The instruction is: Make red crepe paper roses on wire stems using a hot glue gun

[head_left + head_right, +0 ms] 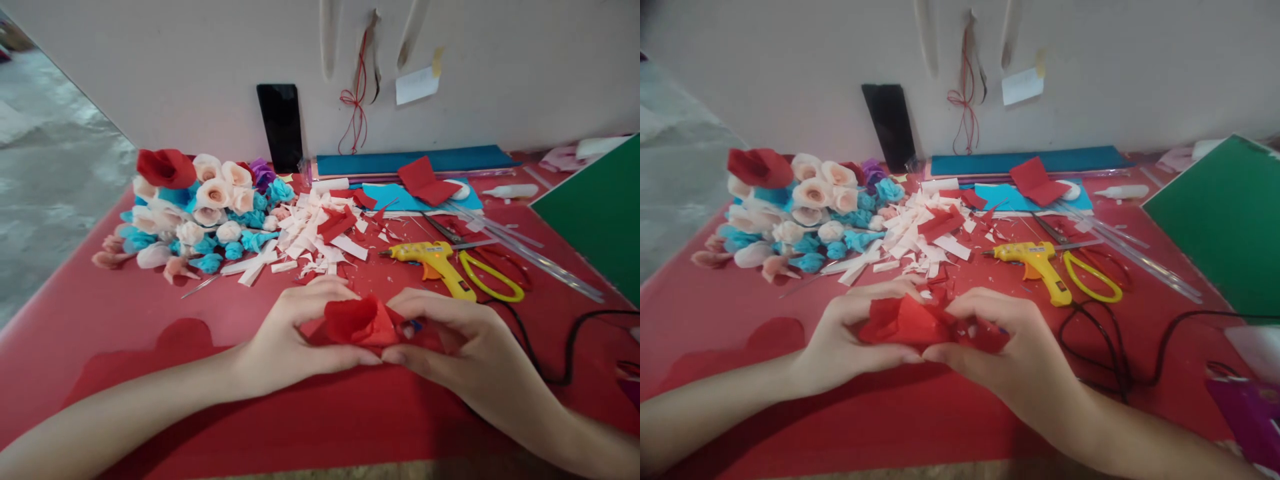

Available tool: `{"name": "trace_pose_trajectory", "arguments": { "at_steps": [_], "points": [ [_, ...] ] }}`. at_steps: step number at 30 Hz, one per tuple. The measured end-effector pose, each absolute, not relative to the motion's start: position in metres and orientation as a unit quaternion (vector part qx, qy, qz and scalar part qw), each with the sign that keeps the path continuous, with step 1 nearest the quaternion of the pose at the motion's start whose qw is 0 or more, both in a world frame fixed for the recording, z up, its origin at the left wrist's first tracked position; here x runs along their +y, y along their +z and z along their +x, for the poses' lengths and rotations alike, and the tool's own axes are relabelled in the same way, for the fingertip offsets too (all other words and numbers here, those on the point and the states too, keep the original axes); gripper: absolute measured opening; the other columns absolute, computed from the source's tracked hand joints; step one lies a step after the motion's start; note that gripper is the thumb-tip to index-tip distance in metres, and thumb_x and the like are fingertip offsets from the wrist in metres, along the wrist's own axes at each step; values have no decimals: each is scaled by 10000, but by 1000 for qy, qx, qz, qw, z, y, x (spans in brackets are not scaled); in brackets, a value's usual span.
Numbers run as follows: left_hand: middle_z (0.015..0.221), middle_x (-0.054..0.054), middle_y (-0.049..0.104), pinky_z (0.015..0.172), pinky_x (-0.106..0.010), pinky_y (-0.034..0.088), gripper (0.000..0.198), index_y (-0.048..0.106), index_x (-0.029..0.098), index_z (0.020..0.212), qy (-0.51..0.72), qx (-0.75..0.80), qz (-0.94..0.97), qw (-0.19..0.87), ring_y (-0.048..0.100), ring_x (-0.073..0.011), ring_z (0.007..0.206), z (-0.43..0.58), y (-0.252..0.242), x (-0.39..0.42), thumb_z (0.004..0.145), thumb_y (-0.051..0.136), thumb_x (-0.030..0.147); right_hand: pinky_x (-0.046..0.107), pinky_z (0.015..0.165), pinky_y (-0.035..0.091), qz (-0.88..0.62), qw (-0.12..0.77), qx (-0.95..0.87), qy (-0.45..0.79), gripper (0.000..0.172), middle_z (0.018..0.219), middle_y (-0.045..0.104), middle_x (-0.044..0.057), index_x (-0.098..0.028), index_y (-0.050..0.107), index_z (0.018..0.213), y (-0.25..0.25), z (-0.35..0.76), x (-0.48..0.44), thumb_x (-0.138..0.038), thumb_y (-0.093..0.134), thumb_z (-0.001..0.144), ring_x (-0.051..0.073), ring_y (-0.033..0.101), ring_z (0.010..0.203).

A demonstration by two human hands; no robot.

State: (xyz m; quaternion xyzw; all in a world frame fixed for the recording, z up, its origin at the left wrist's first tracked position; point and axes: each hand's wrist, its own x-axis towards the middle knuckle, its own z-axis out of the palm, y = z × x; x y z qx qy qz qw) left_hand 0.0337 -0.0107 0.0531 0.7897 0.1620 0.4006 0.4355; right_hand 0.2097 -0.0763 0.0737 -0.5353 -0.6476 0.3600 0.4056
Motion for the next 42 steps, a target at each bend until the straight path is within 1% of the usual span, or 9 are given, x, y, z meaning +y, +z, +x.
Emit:
{"name": "trace_pose_trajectory", "arguments": {
  "at_steps": [8, 14, 21, 24, 27, 30, 34, 38, 42],
  "points": [
    [701, -48, 622, 622, -256, 484, 86, 637, 107, 646, 394, 128, 775, 478, 541, -110, 627, 33, 52, -9, 632, 720, 129, 152, 549, 448, -503, 408, -656, 387, 177, 668, 603, -38, -189, 609, 722, 74, 212, -77, -165, 737, 603, 78, 539, 598],
    [711, -35, 611, 699, -271, 483, 119, 625, 109, 635, 380, 111, 769, 501, 549, -103, 653, 32, 48, -8, 599, 738, 96, 154, 504, 434, -483, 402, -659, 414, 180, 625, 595, -39, -173, 603, 683, 75, 211, -74, -173, 750, 580, 71, 509, 548],
    [685, -37, 584, 617, -216, 486, 163, 588, 93, 591, 367, 107, 766, 516, 550, -103, 643, 33, 51, -8, 581, 750, 110, 184, 510, 428, -504, 364, -650, 436, 145, 623, 603, -18, -157, 616, 652, 77, 211, -74, -132, 740, 582, 101, 530, 572],
    [671, -57, 584, 605, -220, 484, 167, 584, 74, 579, 360, 112, 781, 498, 547, -112, 632, 33, 55, -8, 582, 746, 115, 166, 498, 406, -505, 350, -658, 435, 124, 622, 597, -39, -171, 627, 663, 79, 212, -75, -138, 730, 602, 78, 496, 554],
    [667, -80, 602, 616, -242, 484, 164, 630, 48, 668, 348, 120, 799, 475, 552, -130, 636, 33, 59, -7, 601, 738, 152, 153, 499, 399, -506, 334, -680, 411, 81, 613, 587, -46, -178, 633, 671, 81, 214, -75, -180, 710, 645, 65, 484, 543],
    [723, -91, 637, 689, -254, 481, 233, 655, 41, 778, 327, 141, 810, 466, 575, -141, 680, 33, 62, -7, 601, 741, 166, 146, 537, 412, -514, 329, -703, 365, 89, 625, 590, -42, -174, 632, 676, 81, 217, -75, -228, 702, 665, 62, 515, 566],
    [809, -84, 663, 802, -249, 464, 274, 651, 58, 892, 292, 156, 809, 486, 599, -140, 750, 31, 62, -7, 656, 701, 188, 161, 569, 392, -507, 342, -753, 242, 78, 639, 588, -48, -175, 623, 708, 78, 220, -75, -208, 689, 686, 58, 513, 592],
    [889, -50, 686, 832, -197, 463, 177, 652, 126, 903, 261, 204, 806, 490, 613, -137, 875, 30, 61, -9, 740, 614, 185, 221, 618, 362, -485, 297, -804, 173, 98, 689, 590, -30, -175, 618, 811, 74, 223, -77, -266, 592, 788, 77, 494, 621],
    [889, -5, 702, 767, -133, 480, 148, 655, 167, 888, 196, 276, 805, 487, 637, -109, 841, 31, 61, -12, 762, 583, 196, 243, 628, 334, -492, 244, -822, 150, 134, 708, 581, -15, -171, 605, 793, 69, 226, -79, -280, 537, 830, 91, 474, 627]
  ]
}}
